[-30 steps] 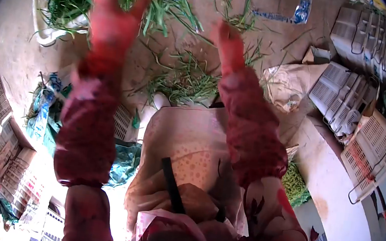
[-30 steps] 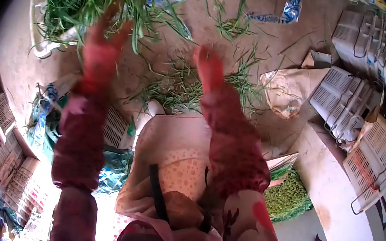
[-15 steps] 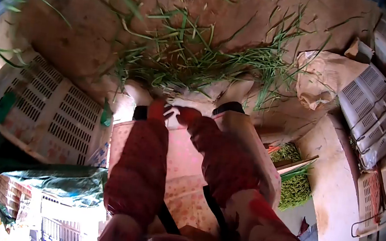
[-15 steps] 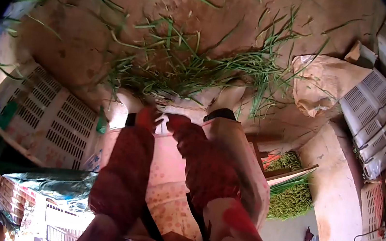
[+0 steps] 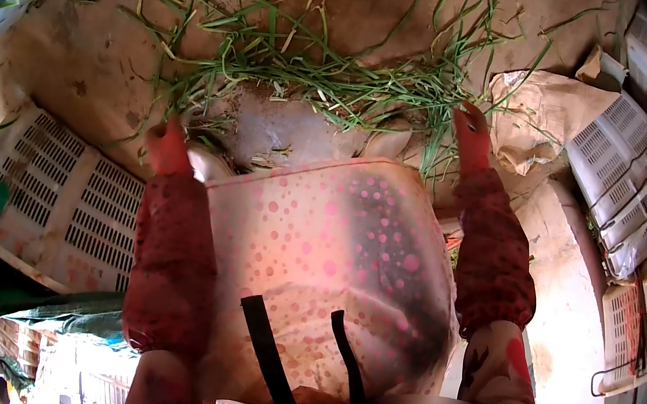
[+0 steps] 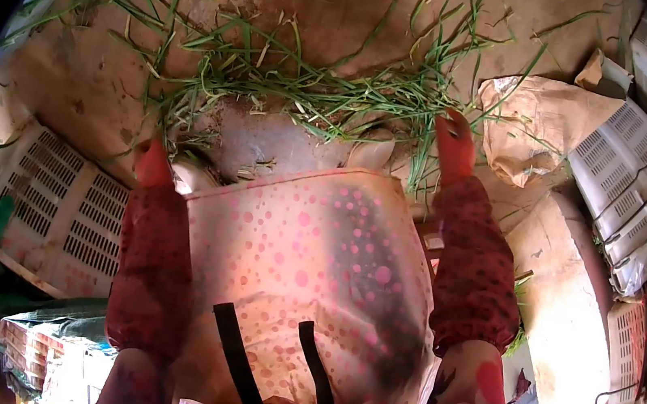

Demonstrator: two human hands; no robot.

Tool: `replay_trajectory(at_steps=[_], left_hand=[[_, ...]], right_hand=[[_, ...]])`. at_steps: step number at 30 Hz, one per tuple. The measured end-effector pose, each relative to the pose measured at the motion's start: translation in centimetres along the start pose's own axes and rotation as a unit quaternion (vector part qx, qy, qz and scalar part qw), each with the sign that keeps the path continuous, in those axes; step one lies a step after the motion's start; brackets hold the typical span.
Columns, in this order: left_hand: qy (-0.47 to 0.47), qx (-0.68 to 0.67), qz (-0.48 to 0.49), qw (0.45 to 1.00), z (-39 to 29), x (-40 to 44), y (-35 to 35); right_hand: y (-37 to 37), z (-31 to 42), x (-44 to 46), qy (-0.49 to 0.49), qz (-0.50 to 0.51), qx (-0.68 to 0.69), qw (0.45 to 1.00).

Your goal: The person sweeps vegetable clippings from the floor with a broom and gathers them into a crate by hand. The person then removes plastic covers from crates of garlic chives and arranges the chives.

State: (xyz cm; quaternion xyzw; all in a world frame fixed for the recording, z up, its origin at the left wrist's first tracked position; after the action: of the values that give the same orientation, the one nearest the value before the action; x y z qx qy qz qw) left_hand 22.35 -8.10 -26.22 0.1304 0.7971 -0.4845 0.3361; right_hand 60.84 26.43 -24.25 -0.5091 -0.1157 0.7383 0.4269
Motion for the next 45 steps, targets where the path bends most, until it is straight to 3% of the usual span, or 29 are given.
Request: replay_trajectory(at_steps=[1, 3, 4, 6, 8, 11, 12, 14, 15, 16, 17, 18, 19, 21, 22, 24, 25, 26, 27, 31, 34, 35, 36, 38, 41, 42, 43, 44, 45], left_hand=[[0.049, 0.083, -0.074, 0.993, -0.5, -0.3, -0.9], [0.055, 0.062, -0.051, 0.995, 0.9, 1.7, -1.1], [0.064, 0.04, -0.024, 0.997, 1.8, 3.0, -0.7], [0.021, -0.059, -0.033, 0.997, 2.3, 5.2, 2.3], [0.037, -0.086, -0.006, 0.996, -1.5, 3.2, 4.9], [0.067, -0.002, 0.062, 0.996, -6.3, 0.3, 8.7], [0.068, -0.003, 0.06, 0.996, -6.8, -0.4, 9.6], [0.129, 0.1, 0.037, 0.986, -7.5, -1.4, 11.1], [0.131, 0.098, 0.032, 0.986, -7.2, -1.2, 11.4], [0.213, 0.089, 0.063, 0.971, -6.4, -1.2, 11.6], [0.187, 0.055, 0.094, 0.976, -6.4, -1.5, 11.0], [0.159, 0.022, 0.123, 0.979, -6.4, -1.9, 10.3], [0.026, -0.042, 0.152, 0.987, -7.2, -2.7, 9.2], [0.119, 0.092, 0.131, 0.98, -5.3, -5.2, 7.7], [0.015, 0.046, 0.12, 0.992, -5.4, -7.1, 6.7], [0.002, 0.012, 0.076, 0.997, -8.6, -13.3, 2.8], [0.163, 0.039, 0.09, 0.982, -5.9, -14.4, 2.1], [0.01, -0.137, 0.09, 0.986, -10.2, -17.9, -1.2], [0.015, -0.194, 0.096, 0.976, -12.5, -20.0, -3.7], [0.158, -0.23, 0.078, 0.957, -19.1, -24.4, -12.1], [0.252, -0.267, 0.055, 0.929, -29.4, -24.5, -19.3], [0.309, -0.265, 0.054, 0.912, -33.4, -24.1, -21.8], [0.306, -0.315, 0.087, 0.894, -36.2, -23.1, -24.0], [0.315, -0.381, 0.086, 0.865, -38.6, -20.3, -27.3], [0.351, -0.334, -0.042, 0.874, -34.4, -18.7, -33.0], [0.311, -0.374, -0.012, 0.873, -31.3, -19.2, -34.7], [0.336, -0.275, -0.085, 0.897, -26.0, -18.4, -35.1], [0.257, -0.146, -0.087, 0.951, -22.2, -20.0, -37.3], [0.338, 0.063, -0.123, 0.931, -14.3, -19.2, -36.9]], right_hand=[[-0.5, -0.5, 0.1, -0.003, 0.0, 0.001, 1.0], [-0.2, -2.2, 0.3, 0.162, -0.071, 0.039, 0.983], [1.4, -3.1, 0.8, 0.161, -0.069, 0.042, 0.984], [5.7, -4.4, 1.6, 0.145, -0.135, 0.214, 0.957], [10.0, -3.2, 2.2, 0.141, -0.189, 0.201, 0.951], [16.9, 6.1, -0.2, -0.025, -0.103, 0.322, 0.941], [18.7, 11.1, -1.9, 0.02, -0.082, 0.337, 0.938], [24.7, 13.8, -2.7, -0.079, -0.052, 0.152, 0.984], [28.0, 15.0, -3.5, -0.033, -0.004, 0.2, 0.979], [29.8, 16.4, -4.8, 0.015, 0.047, 0.245, 0.968], [29.9, 16.7, -5.4, 0.012, 0.052, 0.246, 0.968], [29.5, 17.1, -6.0, 0.012, 0.094, 0.269, 0.959], [28.6, 17.7, -6.6, 0.007, 0.133, 0.291, 0.947], [26.3, 17.9, -9.7, 0.034, 0.158, 0.272, 0.949], [24.5, 18.7, -11.7, 0.075, 0.154, 0.292, 0.941], [23.0, 17.8, -15.3, 0.111, 0.164, 0.343, 0.918], [20.3, 19.8, -17.6, 0.111, 0.181, 0.338, 0.917], [17.4, 22.2, -19.6, 0.11, 0.197, 0.331, 0.916], [15.3, 24.1, -21.5, 0.106, 0.196, 0.324, 0.92], [7.3, 35.9, -27.5, 0.026, 0.151, 0.388, 0.909], [3.9, 45.4, -26.7, -0.185, 0.105, 0.237, 0.948], [4.2, 47.9, -24.2, -0.322, 0.062, 0.24, 0.914], [2.0, 53.5, -24.9, -0.241, 0.133, 0.366, 0.889], [2.4, 58.2, -20.7, -0.253, 0.221, 0.483, 0.809], [1.0, 59.0, -19.6, -0.326, 0.136, 0.327, 0.877], [0.3, 57.6, -19.7, -0.388, 0.088, 0.249, 0.883], [-0.4, 54.6, -20.2, -0.374, 0.096, 0.207, 0.899], [-1.8, 51.4, -21.4, -0.357, 0.087, 0.018, 0.93], [-2.2, 43.5, -18.9, -0.449, 0.077, -0.232, 0.86]])
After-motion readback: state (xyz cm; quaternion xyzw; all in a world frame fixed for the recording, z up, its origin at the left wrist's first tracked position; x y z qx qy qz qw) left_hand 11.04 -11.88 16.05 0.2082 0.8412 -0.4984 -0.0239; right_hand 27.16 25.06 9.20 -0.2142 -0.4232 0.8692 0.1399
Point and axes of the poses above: each hand's wrist, its own x-axis towards the middle knuckle, its own y-axis out of the palm, z = x × y, the point moved 1 cm from there along x, towards the middle knuckle, and after that the axes turned 3 degrees about z, right-handed, at the moved point
